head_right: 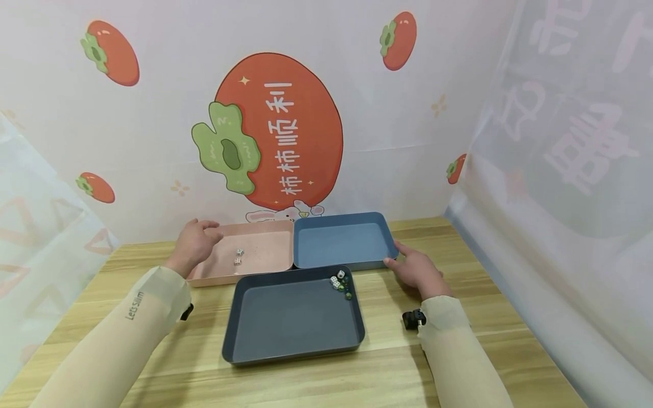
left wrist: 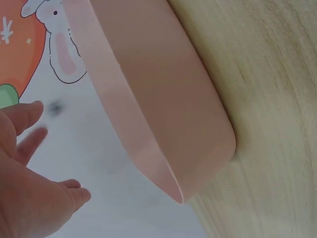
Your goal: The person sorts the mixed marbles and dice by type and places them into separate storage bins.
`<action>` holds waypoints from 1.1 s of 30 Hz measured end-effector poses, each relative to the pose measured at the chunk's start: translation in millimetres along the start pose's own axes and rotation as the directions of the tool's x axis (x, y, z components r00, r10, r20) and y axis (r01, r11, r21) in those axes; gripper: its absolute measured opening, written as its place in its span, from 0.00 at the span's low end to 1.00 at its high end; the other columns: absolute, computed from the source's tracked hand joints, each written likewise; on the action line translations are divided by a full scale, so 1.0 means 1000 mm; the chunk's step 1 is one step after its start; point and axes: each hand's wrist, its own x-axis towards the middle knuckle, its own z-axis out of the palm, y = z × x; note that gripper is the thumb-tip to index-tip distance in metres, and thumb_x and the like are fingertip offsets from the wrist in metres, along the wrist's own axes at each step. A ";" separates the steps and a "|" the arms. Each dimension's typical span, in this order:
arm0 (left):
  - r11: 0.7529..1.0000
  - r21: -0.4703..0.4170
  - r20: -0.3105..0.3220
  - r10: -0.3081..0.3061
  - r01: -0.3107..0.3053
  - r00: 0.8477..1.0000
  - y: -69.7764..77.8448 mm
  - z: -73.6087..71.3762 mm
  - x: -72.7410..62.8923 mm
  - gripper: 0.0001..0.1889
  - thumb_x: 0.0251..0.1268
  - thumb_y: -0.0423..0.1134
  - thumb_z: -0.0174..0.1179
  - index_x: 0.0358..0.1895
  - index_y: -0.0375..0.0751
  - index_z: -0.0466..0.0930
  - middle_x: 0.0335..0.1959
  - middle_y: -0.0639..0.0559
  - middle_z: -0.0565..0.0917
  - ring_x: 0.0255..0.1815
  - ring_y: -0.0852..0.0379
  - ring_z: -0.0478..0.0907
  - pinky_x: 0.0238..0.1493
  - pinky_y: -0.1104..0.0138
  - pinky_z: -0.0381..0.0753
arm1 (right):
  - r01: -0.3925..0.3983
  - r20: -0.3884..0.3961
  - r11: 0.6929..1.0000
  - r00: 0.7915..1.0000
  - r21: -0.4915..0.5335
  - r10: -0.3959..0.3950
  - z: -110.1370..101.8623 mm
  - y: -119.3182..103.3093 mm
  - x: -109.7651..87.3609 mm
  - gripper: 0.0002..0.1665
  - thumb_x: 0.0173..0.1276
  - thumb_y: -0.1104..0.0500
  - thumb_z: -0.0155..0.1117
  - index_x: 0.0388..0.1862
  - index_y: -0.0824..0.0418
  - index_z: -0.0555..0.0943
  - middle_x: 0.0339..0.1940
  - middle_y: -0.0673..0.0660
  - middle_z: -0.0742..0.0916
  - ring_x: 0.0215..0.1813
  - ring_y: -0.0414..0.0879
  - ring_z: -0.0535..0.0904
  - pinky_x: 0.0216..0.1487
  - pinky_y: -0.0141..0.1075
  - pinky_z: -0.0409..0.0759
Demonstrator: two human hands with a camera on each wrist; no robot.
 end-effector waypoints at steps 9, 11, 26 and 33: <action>1.000 -0.010 -0.020 -0.025 0.024 1.000 0.001 0.002 -0.003 0.27 0.75 0.43 0.49 0.71 0.32 0.67 0.75 0.25 0.51 0.77 0.30 0.43 0.71 0.41 0.49 | -0.008 0.004 1.000 1.000 0.001 0.008 0.000 0.001 0.001 0.47 0.76 0.36 0.50 0.83 0.57 0.48 0.74 0.73 0.63 0.72 0.74 0.56 0.66 0.68 0.57; 1.000 -0.016 -0.016 -0.027 0.027 0.999 0.002 0.002 -0.002 0.27 0.75 0.44 0.50 0.71 0.32 0.68 0.76 0.25 0.51 0.77 0.30 0.43 0.71 0.41 0.49 | -0.008 0.004 1.000 1.000 0.003 0.008 0.000 0.001 0.001 0.47 0.76 0.36 0.50 0.83 0.56 0.48 0.74 0.74 0.63 0.72 0.74 0.56 0.66 0.68 0.56; 0.996 -0.085 0.029 0.009 -0.006 1.000 0.027 0.012 -0.010 0.31 0.71 0.51 0.53 0.72 0.39 0.68 0.76 0.34 0.57 0.77 0.35 0.48 0.69 0.44 0.58 | -0.008 0.008 1.000 1.000 0.005 0.008 -0.002 0.000 -0.001 0.47 0.76 0.36 0.50 0.83 0.57 0.47 0.74 0.74 0.63 0.72 0.74 0.56 0.66 0.67 0.57; 0.986 -0.143 0.050 0.097 -0.089 0.994 0.068 0.039 -0.030 0.39 0.65 0.59 0.63 0.77 0.54 0.62 0.77 0.47 0.59 0.75 0.42 0.57 0.66 0.43 0.63 | -0.005 0.001 1.000 1.000 0.002 0.005 -0.002 0.000 -0.001 0.47 0.76 0.37 0.51 0.83 0.57 0.48 0.74 0.73 0.64 0.72 0.74 0.57 0.66 0.67 0.57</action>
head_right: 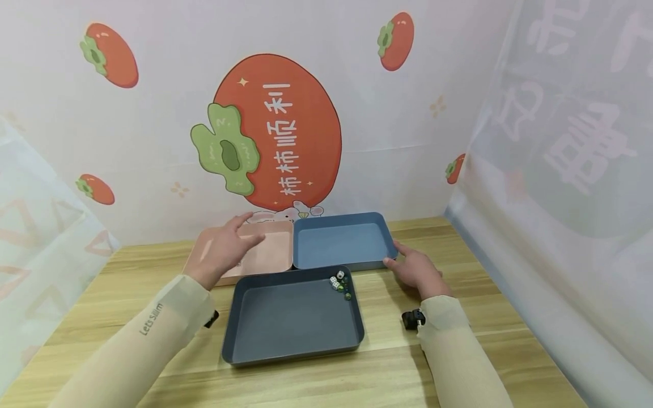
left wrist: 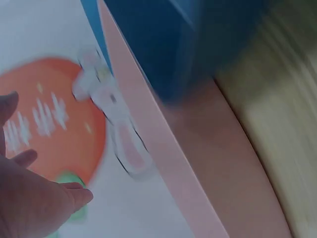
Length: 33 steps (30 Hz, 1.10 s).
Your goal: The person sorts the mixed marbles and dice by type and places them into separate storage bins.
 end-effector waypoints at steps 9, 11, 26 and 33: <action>0.964 0.000 0.164 0.264 -0.267 0.951 0.038 0.065 -0.025 0.48 0.55 0.53 0.74 0.78 0.55 0.59 0.80 0.43 0.49 0.78 0.43 0.48 0.69 0.43 0.60 | -0.006 0.000 1.000 1.000 -0.003 0.006 0.002 0.002 0.001 0.47 0.76 0.36 0.50 0.83 0.57 0.48 0.74 0.74 0.64 0.72 0.74 0.57 0.66 0.67 0.57; 0.960 -0.011 0.224 0.276 -0.281 0.935 0.043 0.077 -0.030 0.48 0.54 0.54 0.75 0.78 0.57 0.60 0.81 0.42 0.45 0.79 0.41 0.46 0.67 0.43 0.62 | -0.004 -0.002 1.000 1.000 -0.004 0.004 0.002 0.003 0.001 0.47 0.76 0.36 0.50 0.83 0.57 0.48 0.74 0.74 0.64 0.72 0.74 0.57 0.66 0.67 0.57; 0.960 0.031 0.400 0.244 -0.279 0.884 0.065 0.130 -0.044 0.25 0.57 0.52 0.74 0.60 0.59 0.84 0.81 0.42 0.44 0.79 0.42 0.42 0.70 0.47 0.58 | -0.003 -0.020 1.000 1.000 0.007 0.004 0.003 0.001 0.002 0.46 0.76 0.37 0.51 0.82 0.57 0.50 0.75 0.72 0.64 0.72 0.73 0.57 0.67 0.66 0.57; 0.922 0.140 0.418 0.276 -0.361 0.866 0.067 0.144 -0.042 0.21 0.60 0.50 0.72 0.58 0.57 0.85 0.79 0.37 0.49 0.80 0.44 0.40 0.72 0.50 0.55 | -0.006 -0.019 1.000 1.000 -0.002 0.006 0.002 0.001 0.002 0.46 0.76 0.36 0.51 0.83 0.56 0.49 0.74 0.72 0.64 0.72 0.73 0.57 0.66 0.67 0.57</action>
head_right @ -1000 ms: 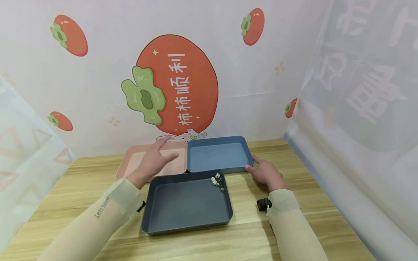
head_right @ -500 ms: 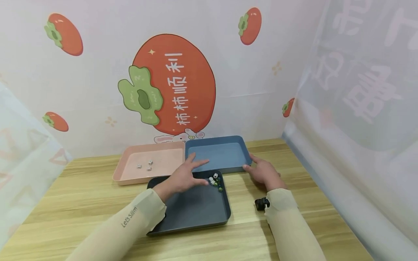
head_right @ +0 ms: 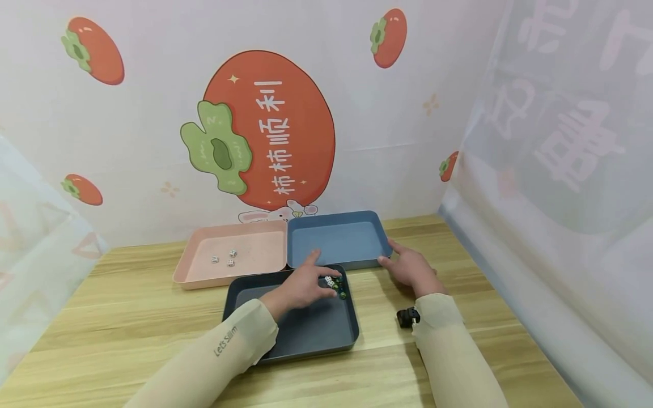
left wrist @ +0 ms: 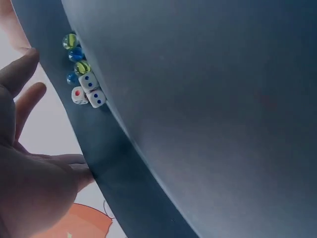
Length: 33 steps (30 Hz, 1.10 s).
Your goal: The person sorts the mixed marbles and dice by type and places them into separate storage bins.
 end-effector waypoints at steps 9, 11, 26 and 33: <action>0.979 0.188 0.085 0.069 -0.084 0.994 0.003 0.003 -0.001 0.17 0.66 0.50 0.67 0.57 0.59 0.86 0.78 0.32 0.49 0.80 0.41 0.38 0.75 0.51 0.42 | 0.010 -0.009 1.000 1.000 -0.002 -0.010 0.001 0.002 0.002 0.46 0.76 0.37 0.52 0.82 0.57 0.51 0.74 0.73 0.65 0.72 0.73 0.58 0.67 0.66 0.57; 0.973 0.210 0.097 0.071 -0.091 0.993 0.002 0.004 -0.001 0.15 0.66 0.49 0.67 0.56 0.60 0.87 0.78 0.33 0.49 0.80 0.41 0.38 0.75 0.51 0.42 | 0.011 -0.008 1.000 1.000 -0.005 -0.011 0.001 0.001 0.002 0.46 0.76 0.37 0.52 0.82 0.57 0.51 0.74 0.73 0.65 0.72 0.73 0.58 0.67 0.66 0.58; 0.967 0.217 0.148 0.103 -0.134 0.984 0.001 0.001 -0.004 0.13 0.64 0.45 0.69 0.52 0.64 0.88 0.79 0.35 0.48 0.80 0.41 0.37 0.75 0.51 0.40 | 0.017 -0.013 1.000 1.000 -0.001 -0.017 0.001 0.001 0.002 0.45 0.76 0.38 0.52 0.82 0.57 0.51 0.73 0.74 0.66 0.72 0.73 0.59 0.66 0.66 0.58; 0.967 0.206 0.154 0.118 -0.149 0.981 0.003 0.000 -0.005 0.17 0.62 0.51 0.70 0.54 0.63 0.87 0.79 0.34 0.48 0.79 0.37 0.38 0.75 0.48 0.39 | 0.010 -0.013 1.000 1.000 0.003 -0.010 0.001 0.001 0.002 0.46 0.76 0.38 0.52 0.82 0.57 0.51 0.73 0.73 0.65 0.72 0.73 0.58 0.67 0.66 0.57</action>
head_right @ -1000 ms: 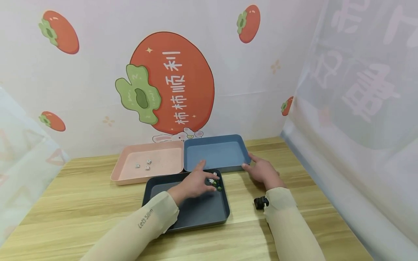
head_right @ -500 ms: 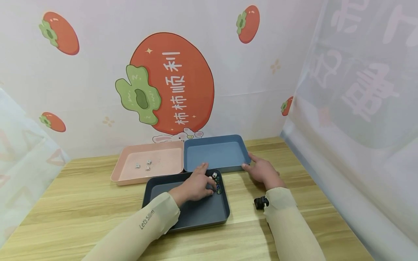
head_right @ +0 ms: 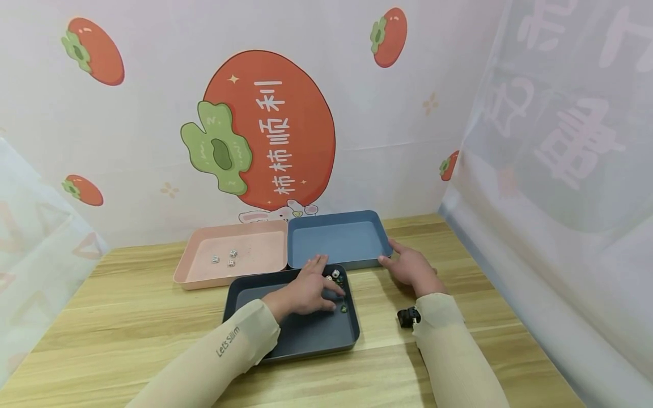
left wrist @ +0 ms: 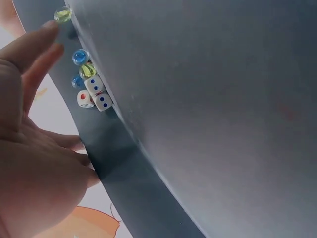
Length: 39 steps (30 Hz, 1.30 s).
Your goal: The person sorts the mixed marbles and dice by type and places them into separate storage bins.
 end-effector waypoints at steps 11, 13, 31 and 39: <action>0.988 0.130 -0.005 -0.088 0.088 0.996 0.017 0.004 0.012 0.18 0.61 0.63 0.66 0.33 0.56 0.74 0.76 0.26 0.51 0.77 0.32 0.43 0.74 0.45 0.43 | -0.001 0.002 1.000 1.000 -0.005 0.001 0.001 0.004 0.000 0.46 0.76 0.37 0.51 0.82 0.56 0.50 0.73 0.73 0.65 0.72 0.73 0.59 0.66 0.66 0.57; 0.982 0.159 -0.015 -0.097 0.098 0.995 0.021 0.003 0.013 0.19 0.61 0.64 0.65 0.30 0.56 0.73 0.75 0.27 0.53 0.76 0.30 0.46 0.73 0.43 0.47 | -0.004 0.002 1.000 1.000 -0.006 0.004 0.001 0.004 0.000 0.46 0.76 0.36 0.51 0.82 0.56 0.50 0.73 0.72 0.66 0.72 0.73 0.59 0.66 0.66 0.58; 0.992 0.108 -0.021 -0.070 0.072 0.997 0.025 0.003 0.013 0.06 0.67 0.51 0.65 0.42 0.63 0.90 0.77 0.31 0.54 0.74 0.23 0.44 0.71 0.38 0.46 | -0.005 0.006 1.000 1.000 -0.005 0.005 0.002 0.003 0.001 0.49 0.74 0.31 0.49 0.83 0.54 0.49 0.74 0.72 0.65 0.72 0.72 0.59 0.67 0.65 0.58; 0.999 -0.044 -0.059 -0.033 0.031 0.998 0.015 -0.007 0.011 0.08 0.68 0.48 0.64 0.44 0.57 0.91 0.59 0.51 0.82 0.77 0.35 0.50 0.73 0.45 0.50 | -0.010 0.006 1.000 1.000 0.001 0.010 0.000 0.001 -0.001 0.47 0.75 0.35 0.51 0.83 0.54 0.49 0.74 0.73 0.64 0.72 0.73 0.58 0.67 0.66 0.57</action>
